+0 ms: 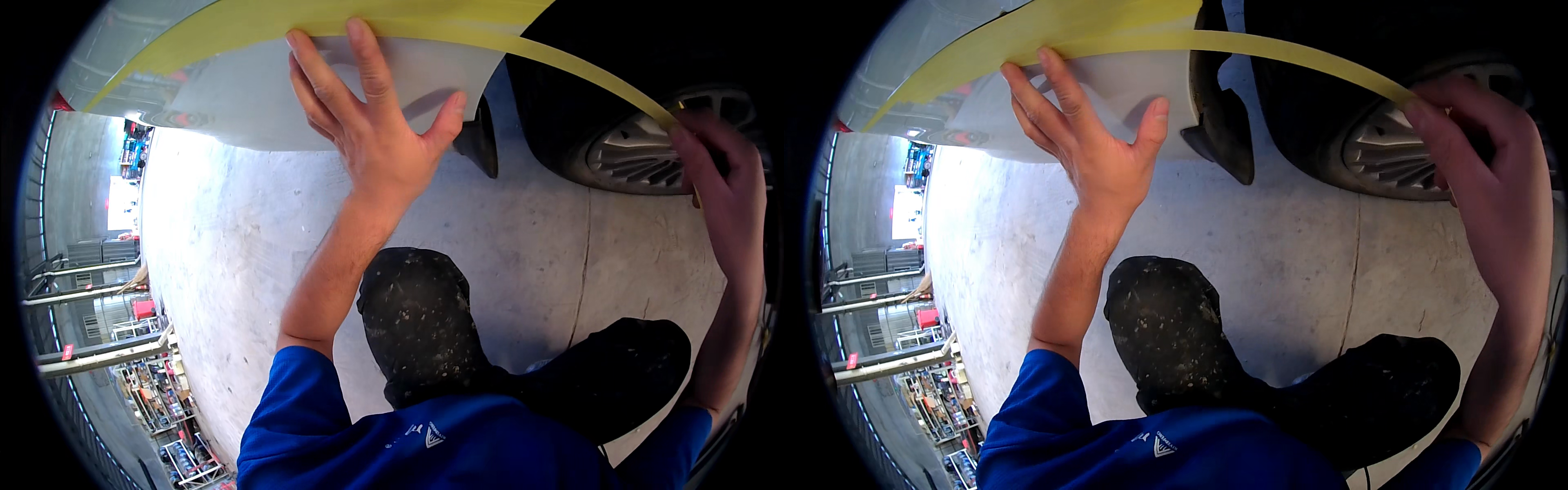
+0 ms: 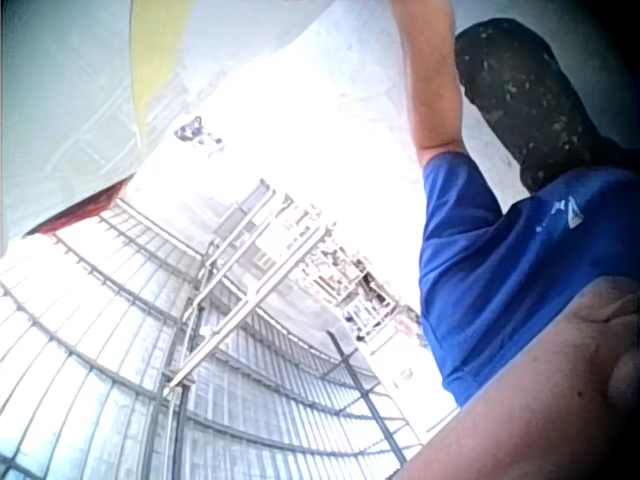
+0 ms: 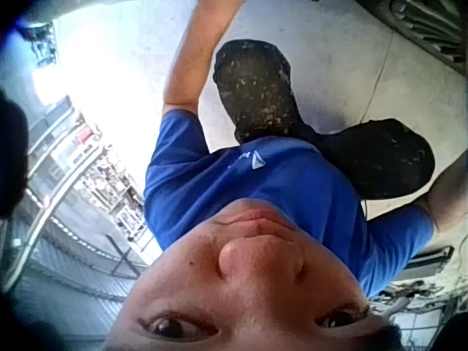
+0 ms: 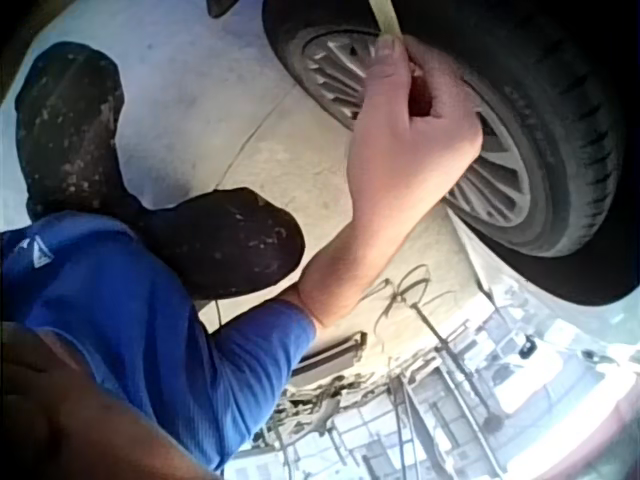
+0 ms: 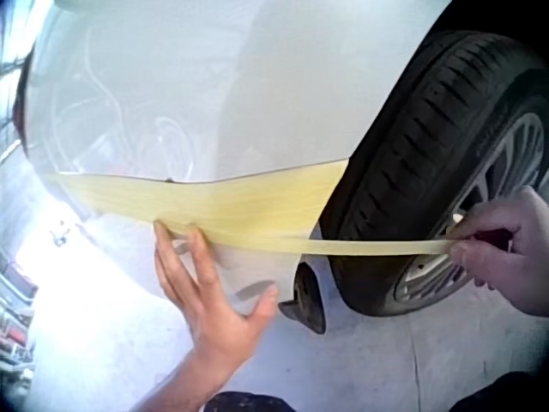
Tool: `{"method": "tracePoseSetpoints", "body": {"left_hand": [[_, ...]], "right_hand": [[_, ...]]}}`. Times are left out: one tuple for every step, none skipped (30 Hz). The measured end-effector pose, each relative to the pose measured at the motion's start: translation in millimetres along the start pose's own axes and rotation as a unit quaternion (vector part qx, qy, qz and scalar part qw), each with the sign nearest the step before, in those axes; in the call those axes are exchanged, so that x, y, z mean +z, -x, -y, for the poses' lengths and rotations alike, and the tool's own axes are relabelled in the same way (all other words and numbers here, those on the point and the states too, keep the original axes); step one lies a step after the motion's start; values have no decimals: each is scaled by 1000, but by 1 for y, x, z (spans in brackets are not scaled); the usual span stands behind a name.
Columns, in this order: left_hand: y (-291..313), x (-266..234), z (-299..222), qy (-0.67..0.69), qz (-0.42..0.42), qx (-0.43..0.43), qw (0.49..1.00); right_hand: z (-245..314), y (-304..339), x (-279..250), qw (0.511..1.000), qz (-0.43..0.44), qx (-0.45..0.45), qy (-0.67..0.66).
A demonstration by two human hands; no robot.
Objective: The person applies yellow masking tape along the lower side panel of a white car, smoothing it down and cutting it as needed. The person then walks to the rear of the vehicle and opens the trunk.
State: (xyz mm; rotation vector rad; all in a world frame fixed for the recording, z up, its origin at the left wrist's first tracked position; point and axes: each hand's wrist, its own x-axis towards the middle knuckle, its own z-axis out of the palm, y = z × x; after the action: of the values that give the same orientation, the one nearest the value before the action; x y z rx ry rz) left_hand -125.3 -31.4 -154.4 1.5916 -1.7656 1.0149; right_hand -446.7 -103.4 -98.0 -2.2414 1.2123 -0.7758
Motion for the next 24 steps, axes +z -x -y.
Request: {"method": "tracePoseSetpoints", "body": {"left_hand": [[0,-1,0,0,1,-1,1000],[0,-2,-1,3,3,-4,1000],[0,-1,-2,5,4,-6,1000],[1,0,-2,6,4,-3,1000],[1,-1,-1,1,5,2,1000],[1,-1,0,-3,6,6,1000],[0,-2,0,-2,4,8,1000],[-1,-2,-1,2,3,9,1000],[-1,-2,-2,6,1,11,1000],[-1,-3,-4,12,0,10,1000],[-1,-4,-5,14,-1,10,1000],[0,-6,-6,16,-2,9,1000],[-1,-8,-7,23,-16,16,999],[-4,-9,-10,31,-32,22,999],[-8,-10,-12,39,-47,27,998],[-11,-11,-9,65,-66,37,995],[-16,-9,-2,97,-86,47,990],[-21,-10,4,122,-103,57,985],[-30,-6,8,138,-123,70,980],[-42,0,10,155,-143,82,974],[-52,3,10,173,-164,95,967],[-58,2,3,145,-172,107,969],[-64,3,-8,115,-179,119,970],[-68,5,-19,86,-186,131,970]], "right_hand": [[-1,-3,2,1000,-10,-5,-2],[-3,-4,1,1000,-20,-8,-2],[-2,-4,-2,1000,-4,-8,4],[1,-4,-8,1000,12,-8,11],[3,-4,-10,999,29,-12,13],[2,-4,-10,1000,23,1,12],[0,-5,-10,1000,18,14,11],[-1,-5,-11,999,11,29,13],[-5,-9,-11,998,10,56,-2],[-12,-18,-11,996,9,83,-16],[-13,-21,-9,996,3,83,-23],[-14,-23,-8,996,-3,83,-29],[-9,-24,-5,998,-15,57,-26],[-7,-25,-5,999,-14,48,-17],[-5,-25,-5,999,-13,40,-8],[-5,-27,-7,999,0,48,3],[-5,-26,-10,998,7,58,9],[-4,-27,-11,998,17,62,9],[-2,-28,-11,998,23,65,1],[-3,-28,-12,997,25,66,-2],[-4,-29,-14,997,27,68,-6],[-9,-29,-14,997,25,68,-5],[-12,-28,-14,998,19,66,-14],[-14,-29,-13,998,14,63,-23]]}}
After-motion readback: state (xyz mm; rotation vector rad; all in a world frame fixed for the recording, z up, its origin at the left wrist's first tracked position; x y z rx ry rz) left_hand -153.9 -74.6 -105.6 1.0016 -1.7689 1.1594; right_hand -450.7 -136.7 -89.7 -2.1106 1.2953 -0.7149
